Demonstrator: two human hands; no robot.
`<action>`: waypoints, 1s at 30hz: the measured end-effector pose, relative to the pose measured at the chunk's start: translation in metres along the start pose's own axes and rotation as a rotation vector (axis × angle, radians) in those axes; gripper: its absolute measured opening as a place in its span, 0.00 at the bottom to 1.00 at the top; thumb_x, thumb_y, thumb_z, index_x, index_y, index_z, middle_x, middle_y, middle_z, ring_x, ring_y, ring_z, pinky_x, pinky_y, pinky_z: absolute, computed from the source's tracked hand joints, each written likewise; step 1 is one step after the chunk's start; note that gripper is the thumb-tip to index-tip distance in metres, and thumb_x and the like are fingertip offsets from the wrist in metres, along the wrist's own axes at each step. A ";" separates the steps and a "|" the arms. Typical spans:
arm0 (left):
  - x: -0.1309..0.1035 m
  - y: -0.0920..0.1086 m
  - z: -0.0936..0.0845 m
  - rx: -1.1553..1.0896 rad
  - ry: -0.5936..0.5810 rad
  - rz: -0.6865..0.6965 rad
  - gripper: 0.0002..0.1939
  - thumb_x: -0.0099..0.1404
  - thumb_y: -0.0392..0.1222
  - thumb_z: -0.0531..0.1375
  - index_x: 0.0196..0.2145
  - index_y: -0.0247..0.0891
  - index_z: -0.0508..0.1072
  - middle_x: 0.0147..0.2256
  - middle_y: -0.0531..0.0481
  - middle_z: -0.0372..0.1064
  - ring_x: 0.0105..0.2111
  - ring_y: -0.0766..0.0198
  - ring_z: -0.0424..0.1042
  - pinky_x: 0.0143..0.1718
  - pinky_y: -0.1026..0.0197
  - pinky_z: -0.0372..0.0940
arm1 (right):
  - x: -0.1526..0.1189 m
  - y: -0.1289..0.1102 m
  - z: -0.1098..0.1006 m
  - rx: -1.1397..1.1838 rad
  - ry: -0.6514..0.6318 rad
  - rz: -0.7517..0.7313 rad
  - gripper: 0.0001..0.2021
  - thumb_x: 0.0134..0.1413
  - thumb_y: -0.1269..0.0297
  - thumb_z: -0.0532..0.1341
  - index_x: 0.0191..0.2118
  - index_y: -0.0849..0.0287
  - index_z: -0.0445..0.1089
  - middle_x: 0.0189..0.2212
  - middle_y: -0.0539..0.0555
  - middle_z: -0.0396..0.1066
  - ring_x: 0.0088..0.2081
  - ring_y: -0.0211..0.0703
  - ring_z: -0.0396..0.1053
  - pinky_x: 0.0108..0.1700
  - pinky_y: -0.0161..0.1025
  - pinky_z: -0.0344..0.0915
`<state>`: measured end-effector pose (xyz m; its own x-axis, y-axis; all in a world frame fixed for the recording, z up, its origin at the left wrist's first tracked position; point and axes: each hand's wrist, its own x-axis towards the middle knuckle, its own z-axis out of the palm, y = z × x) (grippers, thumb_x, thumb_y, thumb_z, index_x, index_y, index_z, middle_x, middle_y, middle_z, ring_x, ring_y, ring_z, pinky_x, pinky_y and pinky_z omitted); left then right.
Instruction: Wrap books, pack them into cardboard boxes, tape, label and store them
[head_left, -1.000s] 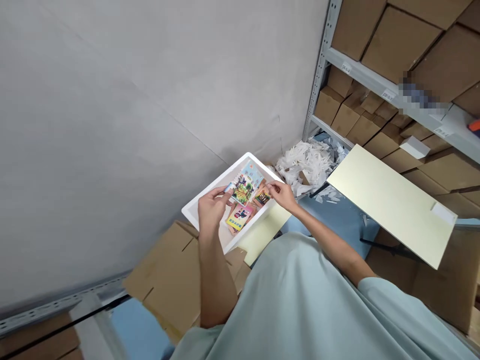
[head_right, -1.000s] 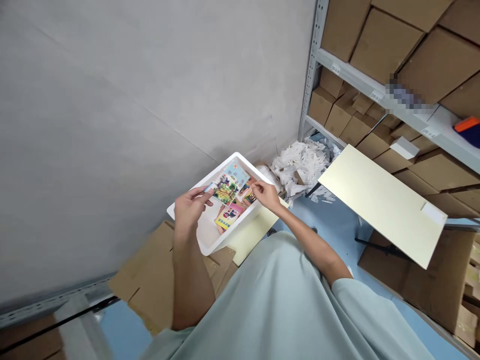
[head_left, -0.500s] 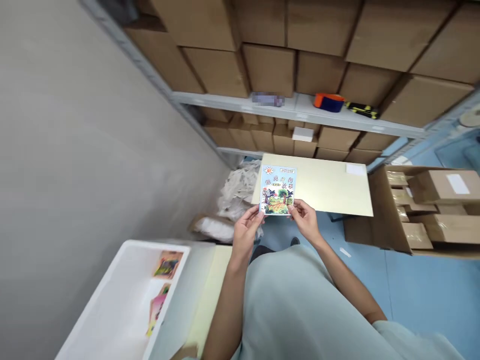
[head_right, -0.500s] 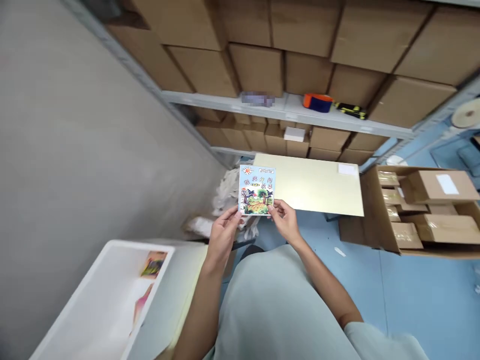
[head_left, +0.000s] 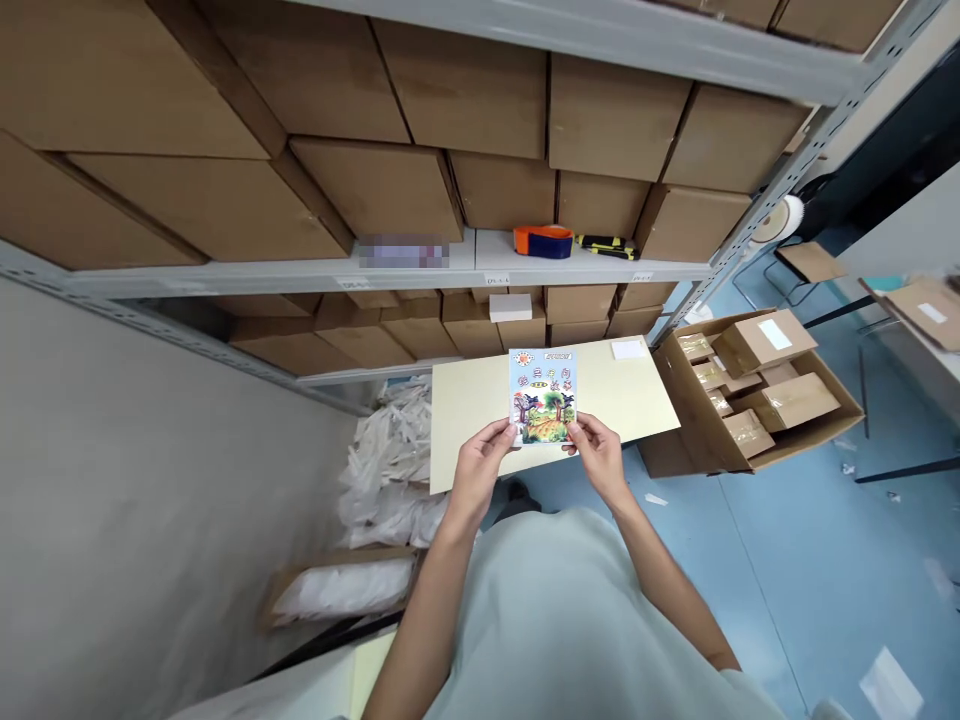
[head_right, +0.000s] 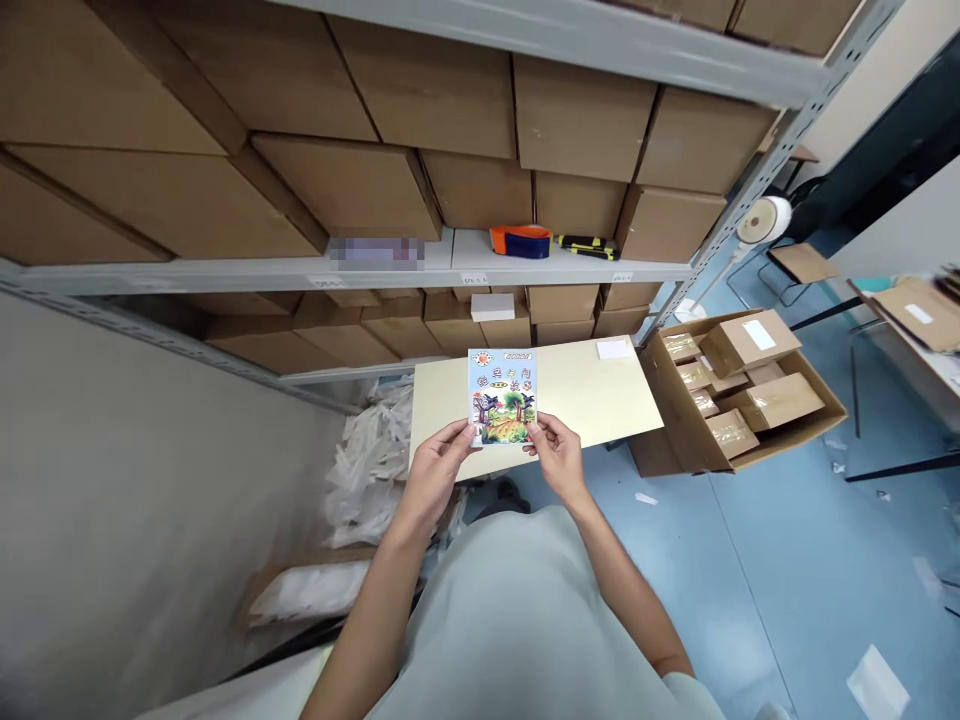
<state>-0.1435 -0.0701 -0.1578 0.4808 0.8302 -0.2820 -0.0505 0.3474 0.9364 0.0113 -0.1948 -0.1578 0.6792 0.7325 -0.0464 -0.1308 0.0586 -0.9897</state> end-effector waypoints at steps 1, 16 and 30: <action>0.007 0.002 -0.002 -0.018 -0.007 -0.002 0.36 0.52 0.69 0.79 0.46 0.36 0.87 0.48 0.40 0.85 0.44 0.56 0.82 0.45 0.59 0.77 | 0.005 -0.001 0.004 -0.022 0.005 -0.008 0.28 0.60 0.35 0.71 0.49 0.56 0.83 0.31 0.52 0.79 0.29 0.42 0.74 0.33 0.41 0.80; 0.029 0.017 -0.023 0.235 -0.016 0.483 0.18 0.73 0.56 0.68 0.51 0.44 0.88 0.55 0.41 0.84 0.55 0.51 0.84 0.64 0.45 0.77 | 0.041 -0.002 0.108 -0.213 0.058 -0.131 0.24 0.65 0.45 0.71 0.57 0.57 0.81 0.55 0.61 0.84 0.53 0.54 0.83 0.55 0.48 0.80; 0.084 0.041 -0.073 -0.108 -0.075 -0.042 0.36 0.54 0.69 0.78 0.46 0.34 0.88 0.43 0.38 0.86 0.42 0.51 0.85 0.49 0.53 0.79 | 0.087 -0.014 0.115 -0.029 -0.090 0.031 0.27 0.58 0.38 0.74 0.50 0.57 0.83 0.48 0.57 0.87 0.45 0.55 0.86 0.49 0.49 0.84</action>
<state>-0.1687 0.0454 -0.1582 0.5487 0.7801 -0.3006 -0.1207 0.4298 0.8948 -0.0114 -0.0537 -0.1324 0.6071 0.7919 -0.0657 -0.1284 0.0162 -0.9916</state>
